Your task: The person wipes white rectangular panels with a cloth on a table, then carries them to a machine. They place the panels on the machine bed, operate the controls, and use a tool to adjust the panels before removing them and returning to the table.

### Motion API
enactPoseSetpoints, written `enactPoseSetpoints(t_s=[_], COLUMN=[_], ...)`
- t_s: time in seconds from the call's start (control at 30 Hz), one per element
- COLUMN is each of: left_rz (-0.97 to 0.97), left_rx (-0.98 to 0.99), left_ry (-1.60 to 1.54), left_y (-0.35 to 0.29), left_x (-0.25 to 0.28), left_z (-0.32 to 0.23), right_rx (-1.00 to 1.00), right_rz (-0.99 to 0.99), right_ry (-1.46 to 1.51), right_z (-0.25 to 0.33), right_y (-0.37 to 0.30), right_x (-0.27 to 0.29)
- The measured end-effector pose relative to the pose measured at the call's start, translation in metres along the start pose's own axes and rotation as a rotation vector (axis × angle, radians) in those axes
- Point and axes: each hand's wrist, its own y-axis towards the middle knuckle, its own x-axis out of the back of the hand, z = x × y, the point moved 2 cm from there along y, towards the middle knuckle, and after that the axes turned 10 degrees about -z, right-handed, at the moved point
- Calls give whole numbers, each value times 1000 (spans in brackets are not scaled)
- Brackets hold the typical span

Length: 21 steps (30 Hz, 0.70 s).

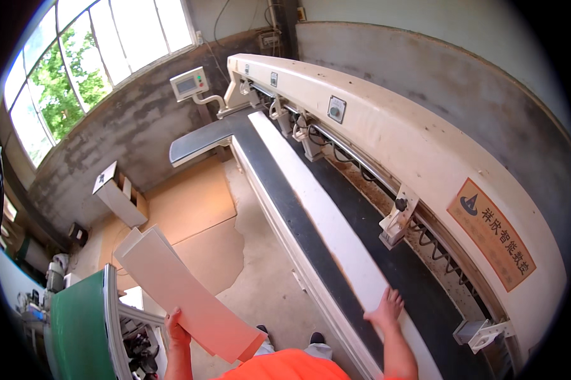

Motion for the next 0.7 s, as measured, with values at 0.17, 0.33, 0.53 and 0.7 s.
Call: enactPoseSetpoints(t_s=[0.17, 0.33, 0.53, 0.7], left_rz=[76, 155, 174, 199], left_rx=[150, 211, 214, 191], left_ry=[-56, -115, -123, -116], left_y=[104, 230, 360, 444], left_x=[-45, -58, -77, -123], left_z=[27, 42, 7, -10], right_rx=[-248, -540, -719, -351], right_rz=[199, 274, 74, -60], right_ry=[-26, -458, -250, 223], right_z=[-19, -68, 66, 263], right_y=[-129, -224, -123, 15], right_x=[0, -15, -45, -23])
